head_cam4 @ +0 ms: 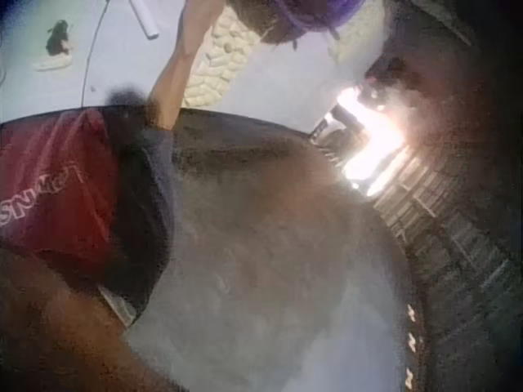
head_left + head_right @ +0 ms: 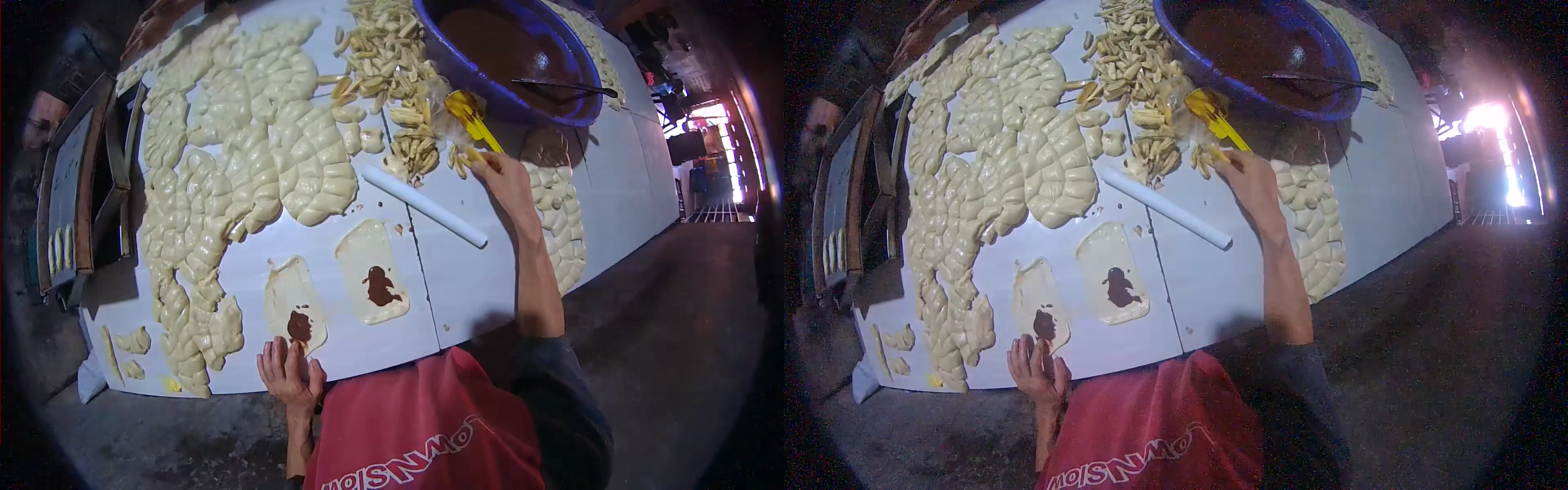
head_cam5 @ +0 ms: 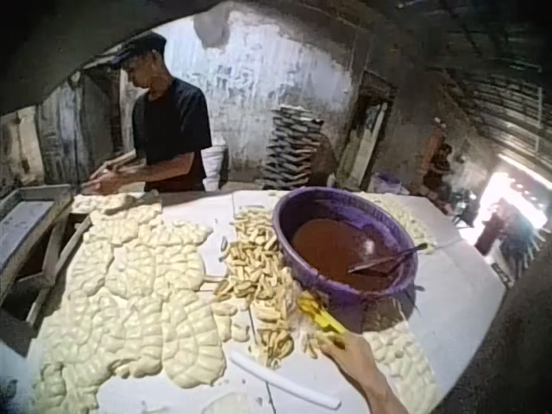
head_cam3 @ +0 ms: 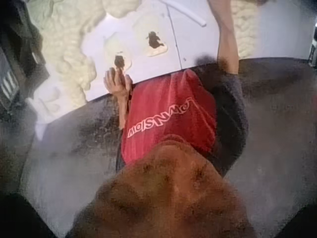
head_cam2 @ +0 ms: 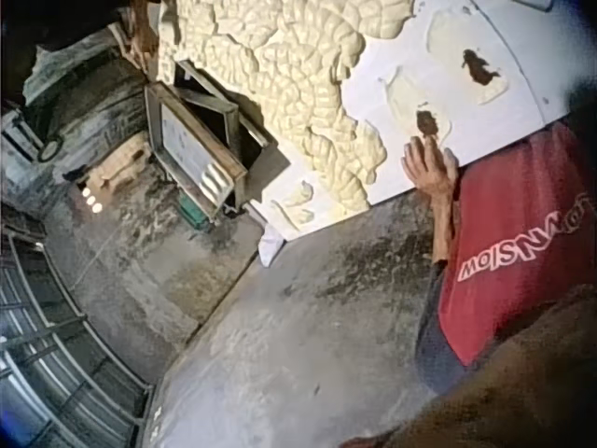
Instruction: The person places shaped pastries into a baking tray, then flattens portions of dough using a rolling pin. They spread chocolate paste onto the flattened dough with a spatula, place banana pieces on top, and roll the dough by hand.
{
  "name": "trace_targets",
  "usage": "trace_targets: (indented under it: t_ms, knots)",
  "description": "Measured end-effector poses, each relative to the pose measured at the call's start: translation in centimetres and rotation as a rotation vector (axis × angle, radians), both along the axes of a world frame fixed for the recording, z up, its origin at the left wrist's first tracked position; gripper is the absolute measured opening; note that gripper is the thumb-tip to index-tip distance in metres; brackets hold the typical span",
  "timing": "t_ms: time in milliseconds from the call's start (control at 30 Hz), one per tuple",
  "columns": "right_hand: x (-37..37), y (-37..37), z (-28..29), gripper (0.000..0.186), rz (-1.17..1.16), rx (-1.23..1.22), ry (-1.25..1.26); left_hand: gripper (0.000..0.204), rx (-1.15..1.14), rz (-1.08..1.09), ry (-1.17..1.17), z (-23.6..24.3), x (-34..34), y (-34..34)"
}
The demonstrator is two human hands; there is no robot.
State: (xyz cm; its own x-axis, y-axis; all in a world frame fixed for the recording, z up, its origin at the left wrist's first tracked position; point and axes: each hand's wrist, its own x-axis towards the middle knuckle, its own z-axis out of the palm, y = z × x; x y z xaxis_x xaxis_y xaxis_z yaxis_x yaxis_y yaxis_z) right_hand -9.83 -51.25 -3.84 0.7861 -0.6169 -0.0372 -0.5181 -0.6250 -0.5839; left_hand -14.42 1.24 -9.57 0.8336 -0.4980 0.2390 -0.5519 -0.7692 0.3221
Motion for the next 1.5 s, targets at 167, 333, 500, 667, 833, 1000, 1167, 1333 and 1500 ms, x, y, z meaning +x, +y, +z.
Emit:
trace_targets:
  t_ms: [167, 333, 500, 667, 833, 1000, 1167, 1333, 1500]
  knots:
    - [-1.1, 1.2, 0.6, 0.041, -0.002, 0.123, -0.119, 0.047, -0.021, 0.007, -0.043, 0.0, -0.1, 0.2]
    - [-4.2, 7.9, 4.4, 0.034, 0.027, 0.596, -0.086, 0.050, -0.128, 0.006, -0.006, 0.9, 0.8, -1.3]
    - [-6.3, 13.7, 2.7, 0.029, 0.250, 0.770, 0.149, 0.042, -0.108, -0.073, 0.043, 3.3, 1.1, -3.8]
    - [-7.0, 18.0, 0.0, 0.027, 0.334, 0.661, 0.083, 0.038, -0.124, -0.282, 0.077, 4.2, 2.7, -8.1]
    - [-7.6, 19.0, -0.2, 0.024, 0.343, 0.346, 0.075, 0.031, -0.122, -0.355, 0.089, 4.4, 3.8, -10.7]
    - [-8.7, 19.0, -0.3, 0.021, 0.466, 0.170, -0.119, 0.026, -0.159, -0.388, 0.127, 4.4, 4.3, -11.2]
    - [-7.7, 18.8, -1.5, 0.018, 0.605, 0.024, -0.162, 0.028, -0.118, -0.425, 0.068, 3.6, 4.8, -11.5]
    - [-7.4, 18.5, -0.5, 0.022, 0.668, 0.019, -0.055, 0.024, -0.134, -0.439, 0.071, 3.5, 4.8, -11.7]
    - [-7.3, 18.7, 0.1, 0.022, 0.683, -0.022, -0.066, 0.022, -0.179, -0.403, 0.078, 3.8, 4.4, -12.0]
